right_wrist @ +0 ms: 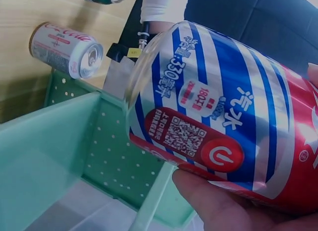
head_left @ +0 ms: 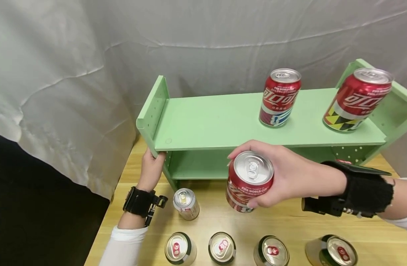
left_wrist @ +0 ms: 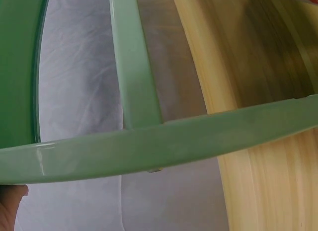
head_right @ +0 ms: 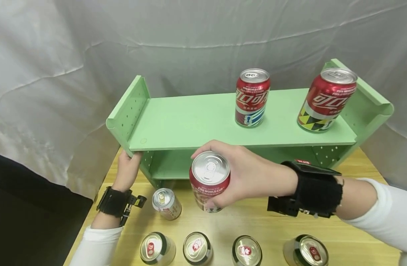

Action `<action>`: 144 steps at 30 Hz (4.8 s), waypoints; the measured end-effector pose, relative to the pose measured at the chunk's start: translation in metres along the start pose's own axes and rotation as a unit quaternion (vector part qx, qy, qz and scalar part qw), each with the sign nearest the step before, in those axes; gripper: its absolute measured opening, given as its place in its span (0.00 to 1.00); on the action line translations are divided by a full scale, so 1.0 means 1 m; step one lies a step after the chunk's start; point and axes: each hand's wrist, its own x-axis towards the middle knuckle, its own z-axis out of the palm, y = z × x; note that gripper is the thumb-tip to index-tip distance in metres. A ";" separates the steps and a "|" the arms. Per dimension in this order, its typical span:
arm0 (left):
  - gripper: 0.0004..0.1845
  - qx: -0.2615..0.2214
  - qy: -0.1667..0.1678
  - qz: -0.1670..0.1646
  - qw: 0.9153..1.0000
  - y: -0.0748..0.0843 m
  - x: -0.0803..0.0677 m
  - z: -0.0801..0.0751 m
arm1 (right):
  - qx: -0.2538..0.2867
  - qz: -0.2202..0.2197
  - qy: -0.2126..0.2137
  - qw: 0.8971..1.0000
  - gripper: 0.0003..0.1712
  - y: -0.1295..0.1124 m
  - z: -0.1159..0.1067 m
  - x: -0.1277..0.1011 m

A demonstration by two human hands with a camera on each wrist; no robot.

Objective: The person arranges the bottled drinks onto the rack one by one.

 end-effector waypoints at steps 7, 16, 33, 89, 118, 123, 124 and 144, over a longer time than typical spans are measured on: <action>0.19 0.008 0.003 -0.005 1.000 -0.003 -0.001 -0.001 | 0.014 0.000 -0.003 1.000 0.38 -0.006 -0.010 0.014; 0.18 0.013 0.020 0.001 1.000 -0.003 -0.002 -0.002 | -0.023 0.016 0.023 0.999 0.38 -0.017 -0.028 0.031; 0.18 0.005 0.021 0.001 1.000 0.001 -0.004 0.001 | -0.015 0.122 0.075 0.990 0.34 -0.021 -0.057 0.073; 0.19 -0.003 0.027 -0.008 1.000 -0.001 -0.003 0.001 | -0.089 0.138 0.041 0.986 0.37 0.022 -0.081 0.131; 0.19 -0.007 0.029 -0.008 1.000 -0.003 0.007 0.000 | -0.091 0.117 0.146 0.978 0.58 0.022 -0.053 0.078; 0.19 -0.004 0.027 -0.005 1.000 -0.003 0.008 -0.002 | -0.062 0.106 0.173 0.977 0.57 0.026 -0.044 0.073; 0.19 -0.002 0.025 -0.005 1.000 -0.003 0.008 -0.002 | -0.059 0.103 0.177 0.977 0.57 0.026 -0.041 0.072; 0.19 -0.002 0.017 -0.007 1.000 -0.001 0.008 -0.003 | -0.004 -0.030 0.218 0.975 0.51 0.033 0.004 0.050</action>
